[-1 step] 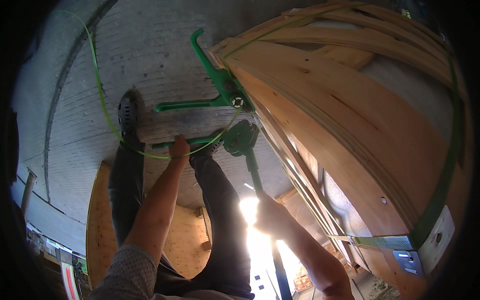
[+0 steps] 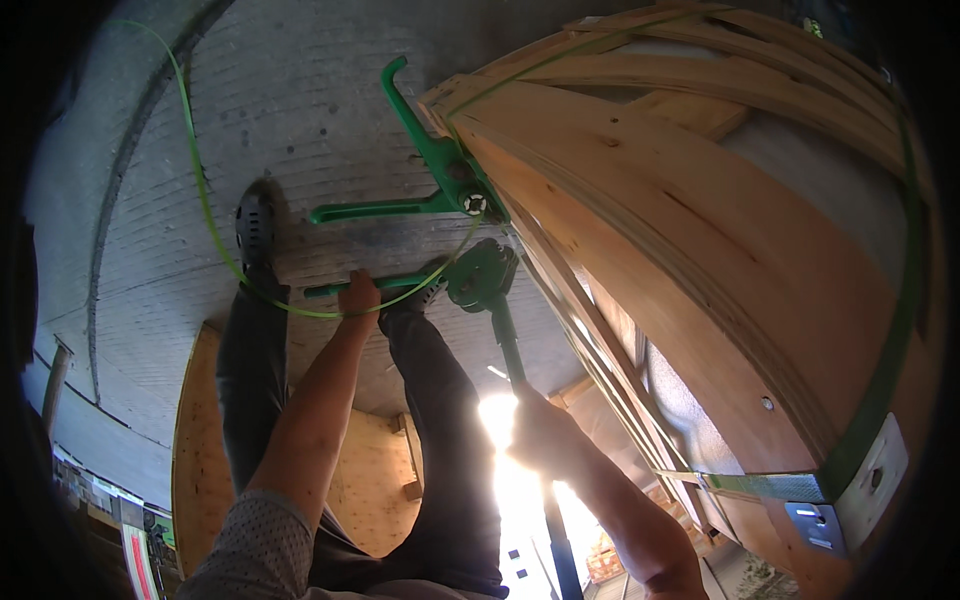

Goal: The person secures a wooden crate with a green strapping tool and then wraps it with a roll of clear plastic film. They move around the crate to apply the film on multiple sides, smoothing it as they go.

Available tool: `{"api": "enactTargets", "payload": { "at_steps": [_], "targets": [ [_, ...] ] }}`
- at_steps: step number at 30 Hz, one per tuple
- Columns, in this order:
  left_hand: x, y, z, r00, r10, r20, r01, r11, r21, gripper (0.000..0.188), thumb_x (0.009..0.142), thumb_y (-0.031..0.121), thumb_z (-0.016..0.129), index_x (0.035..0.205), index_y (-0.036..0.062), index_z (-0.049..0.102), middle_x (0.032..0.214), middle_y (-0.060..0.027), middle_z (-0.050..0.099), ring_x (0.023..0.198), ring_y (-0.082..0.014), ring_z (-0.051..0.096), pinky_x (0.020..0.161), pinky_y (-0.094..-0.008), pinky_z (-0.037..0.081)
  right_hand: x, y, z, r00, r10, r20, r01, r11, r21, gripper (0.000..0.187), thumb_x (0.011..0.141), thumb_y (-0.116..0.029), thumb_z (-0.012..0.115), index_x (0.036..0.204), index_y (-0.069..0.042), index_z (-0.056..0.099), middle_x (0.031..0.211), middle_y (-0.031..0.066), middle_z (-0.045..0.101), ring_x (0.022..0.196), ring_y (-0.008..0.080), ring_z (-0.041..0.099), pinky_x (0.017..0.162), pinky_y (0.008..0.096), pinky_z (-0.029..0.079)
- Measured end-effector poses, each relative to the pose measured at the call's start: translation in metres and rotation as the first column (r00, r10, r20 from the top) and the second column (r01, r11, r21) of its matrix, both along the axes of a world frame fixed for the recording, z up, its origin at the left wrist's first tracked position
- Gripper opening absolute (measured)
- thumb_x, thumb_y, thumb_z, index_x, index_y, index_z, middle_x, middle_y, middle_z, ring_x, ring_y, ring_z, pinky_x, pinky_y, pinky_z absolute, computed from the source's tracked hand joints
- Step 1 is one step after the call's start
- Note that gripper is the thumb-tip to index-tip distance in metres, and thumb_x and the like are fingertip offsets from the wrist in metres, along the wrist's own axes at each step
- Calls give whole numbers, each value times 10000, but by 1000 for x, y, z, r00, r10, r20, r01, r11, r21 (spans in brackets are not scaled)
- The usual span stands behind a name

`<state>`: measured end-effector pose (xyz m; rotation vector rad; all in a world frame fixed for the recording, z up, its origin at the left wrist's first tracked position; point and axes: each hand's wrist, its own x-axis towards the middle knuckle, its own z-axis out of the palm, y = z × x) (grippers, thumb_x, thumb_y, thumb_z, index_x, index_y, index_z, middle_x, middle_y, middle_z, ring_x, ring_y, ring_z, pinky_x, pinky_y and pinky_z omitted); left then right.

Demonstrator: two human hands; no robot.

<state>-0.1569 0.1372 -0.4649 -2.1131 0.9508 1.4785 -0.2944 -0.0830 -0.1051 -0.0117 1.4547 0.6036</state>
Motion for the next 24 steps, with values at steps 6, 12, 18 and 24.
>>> {"api": "enactTargets", "payload": {
  "at_steps": [6,12,18,24],
  "targets": [
    [-7,-3,-15,999,49,-11,-49,999,-20,288,914,206,507,1168,83,565,1190,-126,570,920,-295,642,734,-438,506,7,-8,-2,991,117,-64,-121,990,-77,506,1001,-555,345,779,-151,555,537,-79,284,419,52,251,359,222,206],
    [-15,0,-22,998,44,41,-39,991,-125,236,889,201,537,1087,79,574,1130,-114,578,829,-303,655,698,-435,511,19,-13,-4,987,137,-83,-144,986,-87,521,1000,-560,337,808,-143,584,546,-75,296,430,58,269,370,229,230],
    [-14,-5,-29,999,54,8,-53,992,-114,235,876,215,545,1070,86,575,1099,-101,581,818,-298,661,699,-444,520,25,-14,-5,984,-64,-168,64,998,-8,527,1002,-557,333,830,-135,597,553,-67,307,441,66,288,385,237,253],
    [-18,-6,-38,997,29,67,-18,987,-160,191,880,216,524,1023,101,577,1032,-90,594,758,-292,666,672,-448,523,22,-20,-12,984,87,-155,-98,993,-65,533,1004,-552,329,830,-125,595,549,-65,303,435,65,278,378,231,241]
  ]
}}
